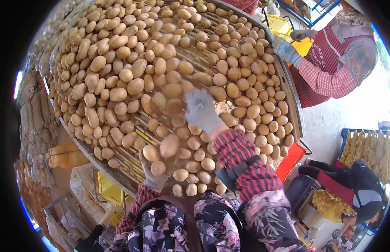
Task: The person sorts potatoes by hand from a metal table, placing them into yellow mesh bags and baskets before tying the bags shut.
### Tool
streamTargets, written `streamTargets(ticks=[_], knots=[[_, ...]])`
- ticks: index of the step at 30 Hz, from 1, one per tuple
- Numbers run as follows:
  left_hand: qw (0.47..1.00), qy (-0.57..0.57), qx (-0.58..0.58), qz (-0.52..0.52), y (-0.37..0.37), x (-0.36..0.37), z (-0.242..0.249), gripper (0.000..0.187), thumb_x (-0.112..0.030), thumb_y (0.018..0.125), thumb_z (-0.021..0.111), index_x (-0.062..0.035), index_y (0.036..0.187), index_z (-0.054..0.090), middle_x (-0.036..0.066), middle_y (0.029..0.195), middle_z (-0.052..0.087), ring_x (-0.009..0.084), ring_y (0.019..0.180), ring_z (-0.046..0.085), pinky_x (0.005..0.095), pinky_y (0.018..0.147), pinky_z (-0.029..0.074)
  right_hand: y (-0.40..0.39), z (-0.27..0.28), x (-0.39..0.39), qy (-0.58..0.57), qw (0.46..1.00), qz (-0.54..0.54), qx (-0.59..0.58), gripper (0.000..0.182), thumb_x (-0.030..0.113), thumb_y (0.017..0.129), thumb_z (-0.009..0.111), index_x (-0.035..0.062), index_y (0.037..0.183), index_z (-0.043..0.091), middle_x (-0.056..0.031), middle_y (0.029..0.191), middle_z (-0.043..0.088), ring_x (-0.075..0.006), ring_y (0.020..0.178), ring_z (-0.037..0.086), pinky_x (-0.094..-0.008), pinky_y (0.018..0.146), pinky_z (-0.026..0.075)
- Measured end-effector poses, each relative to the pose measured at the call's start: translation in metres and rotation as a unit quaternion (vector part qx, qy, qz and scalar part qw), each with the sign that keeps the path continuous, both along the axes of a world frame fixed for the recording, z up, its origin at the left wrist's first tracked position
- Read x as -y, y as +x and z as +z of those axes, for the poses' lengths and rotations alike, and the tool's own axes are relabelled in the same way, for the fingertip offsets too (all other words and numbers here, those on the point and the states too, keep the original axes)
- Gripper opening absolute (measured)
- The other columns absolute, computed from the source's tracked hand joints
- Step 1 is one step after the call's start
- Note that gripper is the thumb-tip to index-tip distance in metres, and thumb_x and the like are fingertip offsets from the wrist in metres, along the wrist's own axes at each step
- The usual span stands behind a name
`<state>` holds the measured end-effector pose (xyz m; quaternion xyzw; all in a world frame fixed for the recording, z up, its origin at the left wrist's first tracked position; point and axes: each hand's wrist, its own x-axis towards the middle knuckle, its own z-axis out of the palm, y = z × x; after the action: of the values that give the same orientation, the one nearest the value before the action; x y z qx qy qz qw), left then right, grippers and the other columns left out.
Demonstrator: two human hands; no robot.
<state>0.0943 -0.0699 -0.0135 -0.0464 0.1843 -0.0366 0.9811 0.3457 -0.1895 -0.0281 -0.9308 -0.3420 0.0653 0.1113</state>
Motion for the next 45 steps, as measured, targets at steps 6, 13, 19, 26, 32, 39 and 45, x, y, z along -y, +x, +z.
streamTargets(ticks=[6,13,19,26,32,39,45], knots=[[0.998,0.056,-0.035,0.011,-0.041,-0.024,-0.025,0.087,-0.079,0.086,0.039,-0.0161,0.146,0.041,0.018,0.149,0.043,0.0457,0.128,0.05,0.0683,0.095,0.048,-0.014,0.025,0.061,0.302,0.938,-0.061,-0.161,0.044,0.027,0.082,0.066,0.0021,0.118,0.059,-0.0183,0.111,0.063,-0.0372,0.101,0.063,-0.0455,0.086,0.051],[0.997,0.047,0.06,0.03,-0.044,-0.026,-0.022,0.081,-0.075,0.088,0.04,-0.0126,0.138,0.052,0.02,0.152,0.039,0.0471,0.135,0.043,0.0689,0.097,0.047,0.06,0.01,0.04,-0.136,0.99,-0.032,0.008,0.028,0.017,0.086,0.06,0.0084,0.112,0.064,-0.0154,0.107,0.068,-0.033,0.1,0.067,-0.0435,0.082,0.055],[0.994,0.058,-0.058,0.075,-0.044,-0.016,0.015,0.088,-0.08,0.085,0.04,-0.0137,0.142,0.048,0.016,0.146,0.047,0.0449,0.127,0.051,0.0707,0.098,0.044,0.055,0.015,0.057,-0.211,0.969,0.129,0.019,0.032,0.018,0.083,0.065,0.0106,0.114,0.066,-0.0123,0.11,0.071,-0.0292,0.102,0.068,-0.0415,0.082,0.055],[0.984,0.141,-0.039,0.099,-0.085,-0.014,0.023,0.09,-0.082,0.085,0.036,-0.0147,0.144,0.046,0.013,0.15,0.043,0.0395,0.132,0.048,0.0598,0.096,0.047,0.112,0.032,0.1,0.195,0.961,-0.148,-0.127,0.066,0.041,0.074,0.079,0.004,0.126,0.063,-0.0188,0.118,0.068,-0.0329,0.11,0.065,-0.0388,0.095,0.05],[0.974,0.155,-0.076,0.147,-0.084,-0.007,0.046,0.088,-0.082,0.084,0.037,-0.0153,0.14,0.049,0.012,0.146,0.048,0.0383,0.134,0.047,0.0556,0.095,0.048,0.184,0.015,0.074,0.011,0.932,-0.069,-0.355,0.085,0.049,0.079,0.079,-0.0097,0.134,0.053,-0.0175,0.129,0.062,-0.0235,0.119,0.058,-0.033,0.097,0.047],[0.951,0.099,-0.031,0.29,-0.154,0.001,0.037,0.08,-0.073,0.087,0.051,-0.01,0.136,0.051,0.016,0.143,0.05,0.0375,0.13,0.05,0.0561,0.099,0.047,0.065,0.028,0.096,0.349,0.852,0.03,-0.389,0.041,0.022,0.092,0.063,-0.0018,0.125,0.057,-0.0102,0.111,0.064,-0.0233,0.098,0.061,-0.0345,0.089,0.051],[0.89,0.031,-0.044,0.452,-0.279,0.044,0.021,0.069,-0.069,0.087,0.057,-0.0109,0.125,0.06,0.017,0.139,0.054,0.0382,0.126,0.052,0.0597,0.106,0.041,-0.141,0.037,0.018,0.428,0.602,0.093,-0.668,0.036,0.027,0.101,0.052,0.0043,0.129,0.054,-0.0074,0.119,0.059,-0.0194,0.103,0.059,-0.0337,0.088,0.05]])
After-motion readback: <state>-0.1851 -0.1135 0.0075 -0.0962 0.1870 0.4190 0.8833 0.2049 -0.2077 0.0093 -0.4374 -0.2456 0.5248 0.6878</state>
